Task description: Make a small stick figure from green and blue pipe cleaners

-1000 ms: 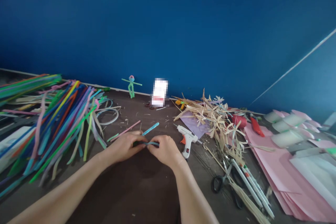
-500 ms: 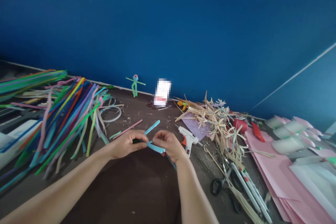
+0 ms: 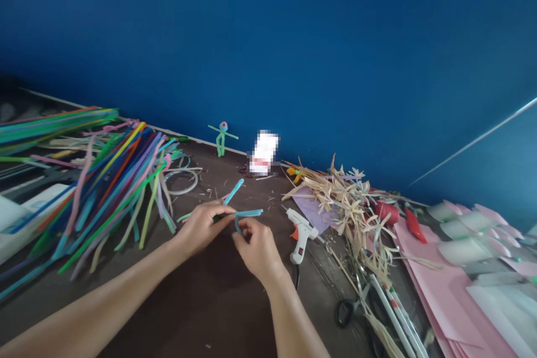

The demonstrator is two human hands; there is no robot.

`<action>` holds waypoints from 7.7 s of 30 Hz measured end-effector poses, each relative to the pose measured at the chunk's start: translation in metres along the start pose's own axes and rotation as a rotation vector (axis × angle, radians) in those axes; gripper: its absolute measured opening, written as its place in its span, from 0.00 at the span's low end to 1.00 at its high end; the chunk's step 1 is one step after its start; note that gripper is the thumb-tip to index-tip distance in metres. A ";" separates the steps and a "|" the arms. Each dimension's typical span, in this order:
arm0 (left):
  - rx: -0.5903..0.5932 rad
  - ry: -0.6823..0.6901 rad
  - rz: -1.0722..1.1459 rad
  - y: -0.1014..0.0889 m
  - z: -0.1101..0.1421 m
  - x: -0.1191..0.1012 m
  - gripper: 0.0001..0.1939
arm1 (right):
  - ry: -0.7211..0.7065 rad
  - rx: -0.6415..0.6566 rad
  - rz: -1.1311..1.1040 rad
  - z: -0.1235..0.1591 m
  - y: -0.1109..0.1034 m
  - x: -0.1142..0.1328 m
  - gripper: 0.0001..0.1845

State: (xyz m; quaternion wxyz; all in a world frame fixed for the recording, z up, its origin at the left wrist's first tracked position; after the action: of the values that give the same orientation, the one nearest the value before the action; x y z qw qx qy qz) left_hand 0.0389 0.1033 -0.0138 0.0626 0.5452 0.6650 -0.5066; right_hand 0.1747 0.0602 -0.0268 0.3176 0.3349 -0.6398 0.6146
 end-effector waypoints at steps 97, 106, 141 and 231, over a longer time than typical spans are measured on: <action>0.218 0.236 -0.288 0.005 0.002 -0.012 0.08 | 0.039 0.078 0.054 -0.002 -0.035 0.002 0.12; 0.260 0.055 0.285 0.012 0.002 -0.013 0.07 | 0.200 0.243 -0.135 -0.008 -0.042 -0.015 0.13; 0.106 -0.285 0.300 0.015 0.000 0.006 0.10 | 0.021 -0.120 -0.368 -0.010 -0.002 -0.015 0.10; 0.044 -0.530 0.646 0.051 -0.009 0.024 0.18 | 0.194 -0.406 -0.761 -0.028 -0.012 -0.022 0.11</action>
State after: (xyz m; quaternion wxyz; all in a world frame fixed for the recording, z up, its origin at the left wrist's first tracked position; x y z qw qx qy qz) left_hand 0.0737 0.1203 -0.0558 0.3755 0.5778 0.4099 -0.5976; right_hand 0.1965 0.0887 -0.0368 0.6394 0.4182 -0.5457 0.3444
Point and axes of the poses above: each hand's wrist, its own z-axis away from the middle knuckle, its own y-axis out of the palm, x = y × z, the point moved 3 cm from there along -z, towards the middle knuckle, and after that the axes turned 5 degrees about y, right-handed, at the moved point
